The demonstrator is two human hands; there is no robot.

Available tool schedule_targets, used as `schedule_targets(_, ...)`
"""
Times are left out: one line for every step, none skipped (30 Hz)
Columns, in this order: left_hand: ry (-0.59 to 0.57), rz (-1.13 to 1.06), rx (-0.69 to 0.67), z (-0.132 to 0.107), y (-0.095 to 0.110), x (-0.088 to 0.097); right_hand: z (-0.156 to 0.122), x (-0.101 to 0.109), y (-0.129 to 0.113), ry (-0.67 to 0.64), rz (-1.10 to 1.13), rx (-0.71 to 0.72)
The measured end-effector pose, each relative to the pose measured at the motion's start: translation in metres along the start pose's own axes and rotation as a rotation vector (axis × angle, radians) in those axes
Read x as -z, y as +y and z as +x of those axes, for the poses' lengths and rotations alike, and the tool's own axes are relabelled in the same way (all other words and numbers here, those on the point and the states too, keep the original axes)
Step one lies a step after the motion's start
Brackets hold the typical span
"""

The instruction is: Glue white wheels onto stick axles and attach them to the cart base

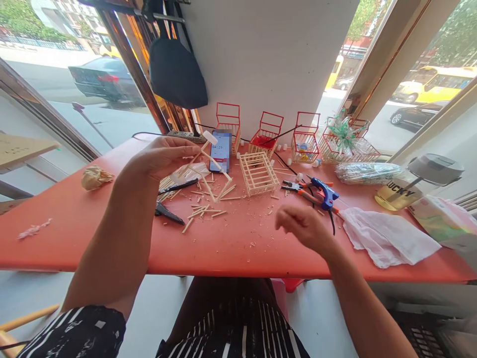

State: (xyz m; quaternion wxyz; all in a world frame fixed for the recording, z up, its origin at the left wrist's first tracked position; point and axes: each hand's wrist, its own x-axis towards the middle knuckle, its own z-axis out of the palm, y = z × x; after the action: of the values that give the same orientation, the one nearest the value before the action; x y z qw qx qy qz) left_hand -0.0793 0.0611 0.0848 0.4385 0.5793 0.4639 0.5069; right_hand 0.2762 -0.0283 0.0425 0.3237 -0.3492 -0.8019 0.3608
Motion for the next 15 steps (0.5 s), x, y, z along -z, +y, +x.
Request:
schedule_targets(0.039,-0.027,0.017,-0.001,0.002,0.003,-0.006,0.013,0.001,0.111,0.009,-0.027)
schedule_targets(0.073,-0.054,0.03,-0.001,0.003,0.006,-0.013,0.026,0.002,0.254,0.044,-0.052)
schedule_targets(0.096,-0.081,0.036,-0.002,0.004,0.01,-0.019,0.039,0.003,0.403,0.103,-0.054)
schedule_targets(0.116,-0.102,0.037,-0.003,0.005,0.014,-0.025,0.051,0.003,0.539,0.171,-0.032)
schedule_targets(0.139,-0.118,0.037,-0.003,0.006,0.018,-0.032,0.064,0.005,0.657,0.209,-0.032)
schedule_targets(0.166,-0.134,0.035,-0.003,0.006,0.023,-0.04,0.075,0.007,0.774,0.216,-0.022)
schedule_targets(0.193,-0.151,0.03,-0.003,0.005,0.027,-0.049,0.086,0.011,0.86,0.196,-0.049)
schedule_targets(0.215,-0.16,0.029,-0.003,0.005,0.032,-0.059,0.097,0.016,0.948,0.122,-0.083)
schedule_targets(0.238,-0.162,0.026,-0.003,0.004,0.037,-0.069,0.107,0.022,1.001,-0.02,-0.161)
schedule_targets(0.255,-0.17,0.022,-0.003,0.004,0.04,-0.08,0.117,0.029,1.076,-0.253,-0.23)
schedule_targets(0.271,-0.179,0.018,-0.004,0.004,0.043,-0.09,0.125,0.035,0.96,-0.471,-0.324)
schedule_targets(0.284,-0.19,0.015,-0.004,0.004,0.046,-0.098,0.132,0.04,0.907,-0.699,-0.35)
schedule_targets(0.294,-0.201,0.011,-0.005,0.005,0.047,-0.104,0.136,0.043,0.906,-0.877,-0.347)
schedule_targets(0.301,-0.207,0.007,-0.006,0.005,0.048,-0.106,0.138,0.043,0.865,-0.941,-0.327)
schedule_targets(0.303,-0.208,0.005,-0.007,0.006,0.048,-0.105,0.137,0.039,0.802,-0.926,-0.26)
